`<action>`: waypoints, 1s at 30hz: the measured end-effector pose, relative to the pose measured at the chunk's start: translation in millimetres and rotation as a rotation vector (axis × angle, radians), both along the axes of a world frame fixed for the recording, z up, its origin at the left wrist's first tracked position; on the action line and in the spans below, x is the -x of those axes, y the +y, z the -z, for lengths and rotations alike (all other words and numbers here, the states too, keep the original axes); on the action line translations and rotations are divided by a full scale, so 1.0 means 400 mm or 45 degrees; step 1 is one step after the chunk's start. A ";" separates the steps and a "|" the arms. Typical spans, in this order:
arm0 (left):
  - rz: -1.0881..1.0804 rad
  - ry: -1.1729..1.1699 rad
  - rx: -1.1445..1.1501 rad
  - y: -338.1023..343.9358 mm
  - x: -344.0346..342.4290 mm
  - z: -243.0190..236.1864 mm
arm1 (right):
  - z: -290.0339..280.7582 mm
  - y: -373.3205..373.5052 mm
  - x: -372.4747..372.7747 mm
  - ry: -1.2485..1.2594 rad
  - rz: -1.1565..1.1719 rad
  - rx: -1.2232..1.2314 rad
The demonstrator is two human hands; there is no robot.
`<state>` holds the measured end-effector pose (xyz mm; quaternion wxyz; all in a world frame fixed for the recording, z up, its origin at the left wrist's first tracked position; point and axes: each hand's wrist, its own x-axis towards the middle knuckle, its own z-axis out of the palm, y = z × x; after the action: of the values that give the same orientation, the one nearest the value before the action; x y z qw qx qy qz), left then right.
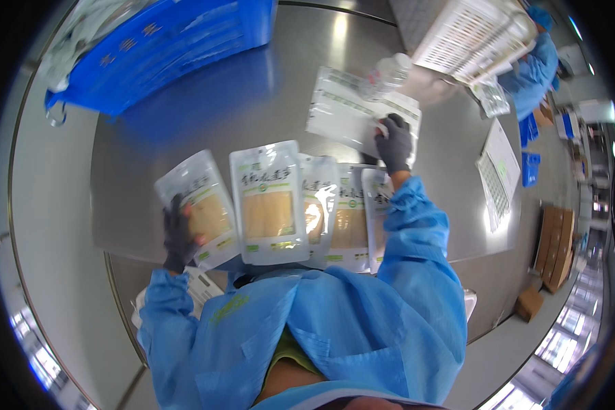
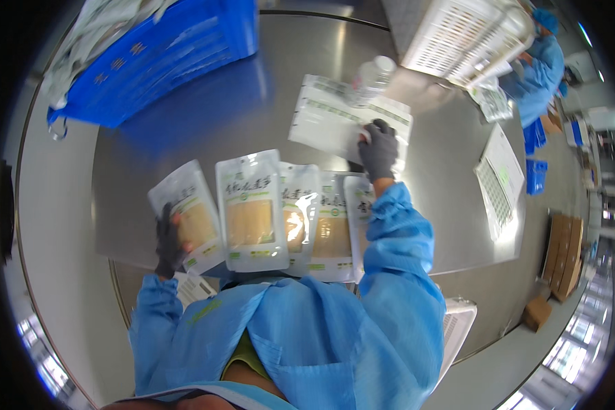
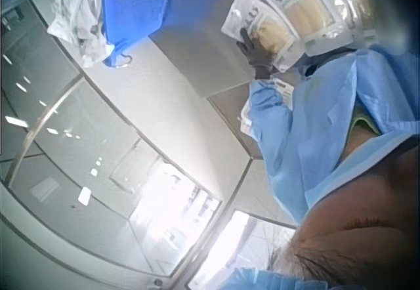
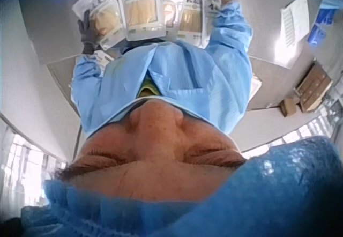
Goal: The person takes food pouches from a blue crate, arranges them on a metal surface, peels labels from a sheet, and sticks one onto each pouch before moving the finished items to a white basket.
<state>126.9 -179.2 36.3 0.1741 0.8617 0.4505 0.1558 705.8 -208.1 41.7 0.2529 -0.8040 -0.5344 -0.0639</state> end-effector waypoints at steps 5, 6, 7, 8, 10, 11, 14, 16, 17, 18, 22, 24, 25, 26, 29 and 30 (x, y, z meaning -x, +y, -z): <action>0.045 0.039 0.086 0.004 -0.045 -0.010 | -0.018 -0.047 0.065 0.658 -0.044 -0.217; 0.015 -0.006 0.120 0.001 -0.051 -0.041 | -0.092 -0.053 0.124 0.861 -0.008 -0.220; 0.010 0.110 -0.048 0.002 -0.046 -0.042 | -0.138 -0.055 0.189 1.011 -0.029 -0.226; 0.020 0.220 -0.213 0.010 -0.039 -0.036 | -0.180 -0.055 0.265 1.150 -0.034 -0.233; 0.051 0.177 -0.248 0.064 -0.018 -0.058 | -0.248 -0.033 0.415 1.242 -0.253 -0.203; 0.076 0.148 -0.260 0.101 -0.003 -0.062 | -0.283 -0.010 0.500 1.346 -0.314 -0.113; 0.506 -0.029 -0.061 0.246 0.010 -0.044 | -0.259 0.080 0.661 1.522 -0.454 0.145; 0.605 0.061 -0.036 0.287 0.009 -0.020 | -0.230 0.156 0.773 1.775 -0.595 0.249; 0.663 0.103 -0.026 0.300 0.009 -0.010 | -0.203 0.188 0.824 1.913 -0.579 0.287; 0.692 0.134 -0.009 0.308 0.010 -0.002 | -0.174 0.216 0.859 1.888 -0.586 0.338; 0.764 0.206 0.028 0.332 0.043 -0.014 | -0.040 0.278 0.940 1.809 -0.495 0.522; 0.768 0.188 0.053 0.337 0.059 -0.007 | 0.002 0.300 0.942 1.553 -0.469 0.644; 0.766 0.173 0.077 0.338 0.066 0.000 | 0.000 0.309 0.937 1.407 -0.465 0.712; 0.765 0.158 0.102 0.337 0.072 0.006 | 0.000 0.316 0.931 1.261 -0.463 0.777; 0.763 0.137 0.097 0.340 0.078 0.006 | -0.010 0.316 0.931 0.903 -0.527 0.778; 0.764 0.159 0.108 0.338 0.080 0.008 | -0.017 0.313 0.934 0.777 -0.535 0.780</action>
<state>95.1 -43.9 33.1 0.2200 0.9561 0.1919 0.0252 332.3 -83.0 48.6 0.1571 -0.6982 -0.5808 0.3879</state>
